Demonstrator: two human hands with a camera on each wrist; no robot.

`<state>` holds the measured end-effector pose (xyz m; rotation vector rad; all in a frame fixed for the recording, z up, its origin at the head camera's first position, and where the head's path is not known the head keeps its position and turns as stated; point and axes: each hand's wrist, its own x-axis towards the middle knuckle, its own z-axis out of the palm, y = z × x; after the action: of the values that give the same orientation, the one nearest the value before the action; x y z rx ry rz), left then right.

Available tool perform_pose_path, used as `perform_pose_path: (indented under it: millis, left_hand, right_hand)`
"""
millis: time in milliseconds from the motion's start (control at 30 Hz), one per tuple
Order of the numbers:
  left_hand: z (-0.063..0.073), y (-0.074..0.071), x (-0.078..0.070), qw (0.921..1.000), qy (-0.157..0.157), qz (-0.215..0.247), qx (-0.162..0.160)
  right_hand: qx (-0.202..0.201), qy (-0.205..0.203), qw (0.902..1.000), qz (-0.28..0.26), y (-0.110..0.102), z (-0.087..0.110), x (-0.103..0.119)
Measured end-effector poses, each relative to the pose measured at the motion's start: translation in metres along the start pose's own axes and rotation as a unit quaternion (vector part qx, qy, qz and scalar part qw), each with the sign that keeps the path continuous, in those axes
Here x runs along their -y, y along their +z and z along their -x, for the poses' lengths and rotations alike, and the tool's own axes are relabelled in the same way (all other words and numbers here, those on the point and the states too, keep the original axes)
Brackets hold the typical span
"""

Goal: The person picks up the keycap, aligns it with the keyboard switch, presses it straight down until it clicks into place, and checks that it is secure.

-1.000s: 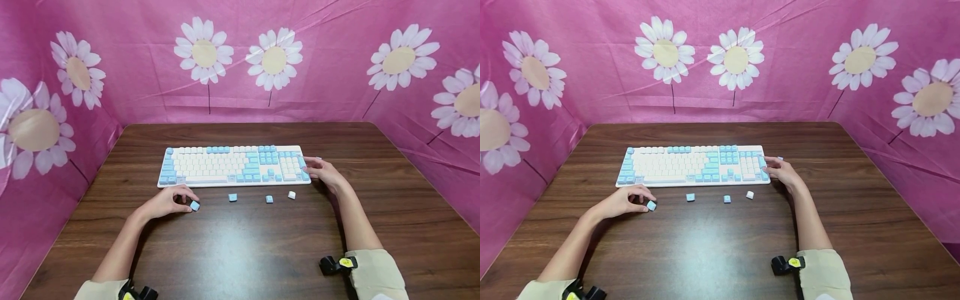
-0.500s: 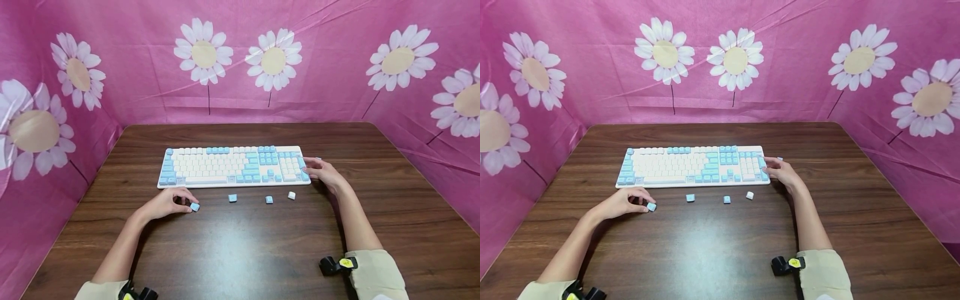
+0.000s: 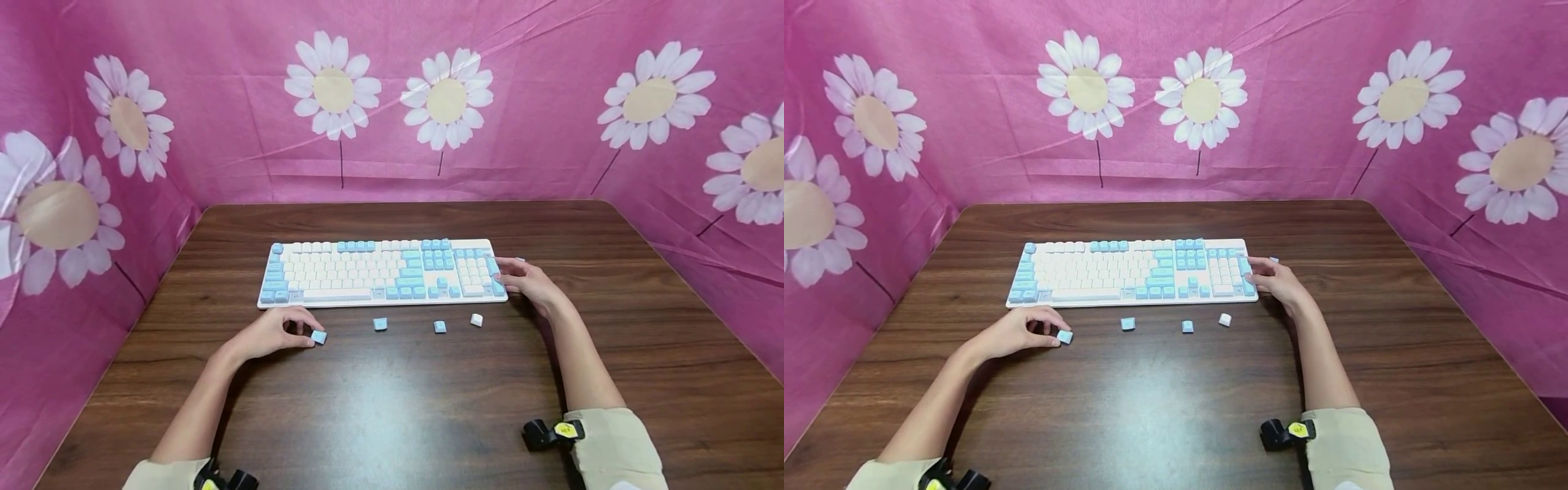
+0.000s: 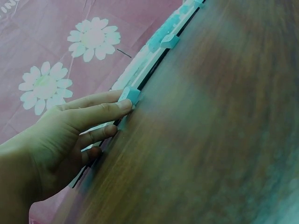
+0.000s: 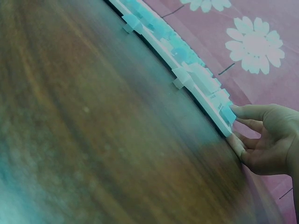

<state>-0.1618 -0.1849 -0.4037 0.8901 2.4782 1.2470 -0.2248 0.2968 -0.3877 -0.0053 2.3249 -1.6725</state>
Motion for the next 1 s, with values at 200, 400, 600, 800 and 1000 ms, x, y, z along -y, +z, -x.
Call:
perform_pose_path:
  millis: [200, 400, 600, 800, 1000]
  left_hand:
    - [0.0003, -0.0006, -0.0003, 1.0, -0.004, -0.005, -0.004]
    - [0.0002, -0.0008, -0.0004, 0.9999, -0.009, -0.002, -0.006]
    - [-0.0004, -0.0014, -0.0011, 0.9999, -0.013, 0.001, -0.007]
    - [0.0007, -0.002, -0.002, 0.9998, -0.013, 0.001, -0.014]
    - [0.0009, -0.0028, -0.0021, 0.9996, -0.019, 0.001, -0.02]
  right_hand:
    - [-0.001, 0.002, 1.0, 0.003, -0.0003, 0.0002, 0.0006]
    - [-0.002, 0.002, 1.0, 0.004, -0.0001, 0.001, 0.0014]
    - [0.0, 0.002, 1.0, -0.002, -0.0007, 0.0005, 0.0011]
    - [0.002, 0.001, 1.0, -0.005, -0.0006, 0.0, 0.0007]
    - [0.001, 0.001, 1.0, -0.002, -0.0005, 0.0004, 0.0001]
